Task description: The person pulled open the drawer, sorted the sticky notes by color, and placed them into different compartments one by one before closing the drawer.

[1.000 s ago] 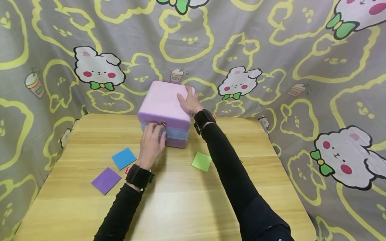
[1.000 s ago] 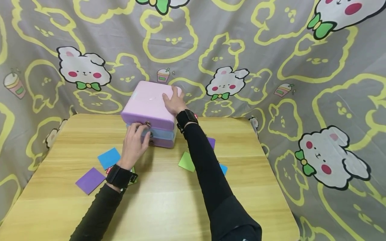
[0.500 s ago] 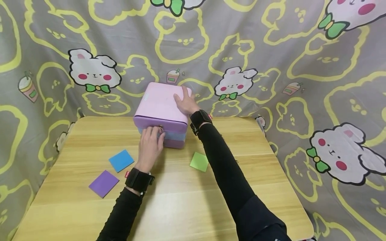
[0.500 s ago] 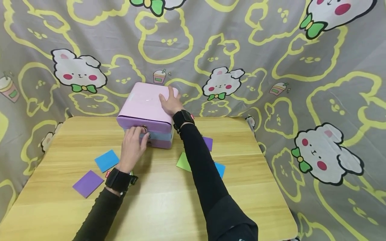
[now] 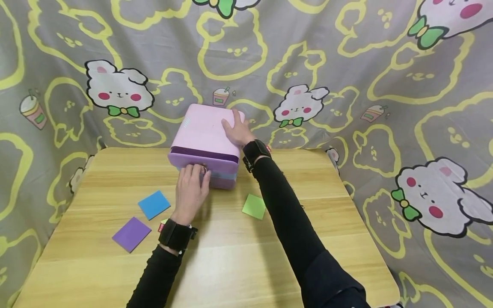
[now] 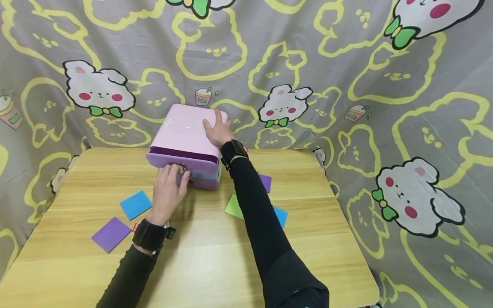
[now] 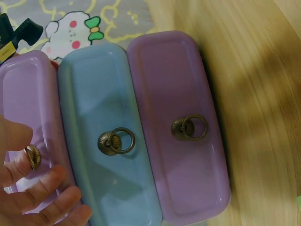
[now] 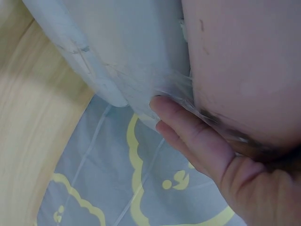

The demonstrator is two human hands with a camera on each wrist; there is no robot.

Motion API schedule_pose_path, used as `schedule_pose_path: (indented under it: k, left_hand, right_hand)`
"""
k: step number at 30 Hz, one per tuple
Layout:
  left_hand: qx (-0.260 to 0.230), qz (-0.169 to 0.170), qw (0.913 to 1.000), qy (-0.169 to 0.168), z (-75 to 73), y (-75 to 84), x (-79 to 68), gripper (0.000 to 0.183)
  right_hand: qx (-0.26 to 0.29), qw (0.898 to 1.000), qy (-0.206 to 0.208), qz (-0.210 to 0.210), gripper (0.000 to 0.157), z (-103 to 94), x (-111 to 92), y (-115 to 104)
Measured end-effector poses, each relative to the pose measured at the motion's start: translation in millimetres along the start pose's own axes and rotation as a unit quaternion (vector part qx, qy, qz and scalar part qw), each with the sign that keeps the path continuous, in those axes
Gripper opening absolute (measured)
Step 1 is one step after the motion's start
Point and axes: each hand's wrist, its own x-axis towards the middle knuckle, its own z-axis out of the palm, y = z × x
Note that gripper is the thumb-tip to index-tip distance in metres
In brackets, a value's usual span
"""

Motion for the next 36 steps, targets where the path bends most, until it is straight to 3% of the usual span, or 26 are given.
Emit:
schedule_pose_path:
  k: [17,29,36]
  left_hand:
    - [0.005,0.000,0.9999,0.010,-4.3,6.2,-12.1,0.022]
    - [0.013,-0.009,0.9999,0.001,-5.9,8.7,-18.8,0.021]
    - [0.018,0.002,0.9998,0.004,-6.8,10.8,-20.4,0.022]
  right_hand:
    - [-0.024,0.999,-0.013,0.029,0.065,-0.7,4,-2]
    - [-0.033,0.999,0.016,0.007,0.057,3.4,16,3]
    - [-0.011,0.999,0.038,-0.003,0.056,1.4,18,5]
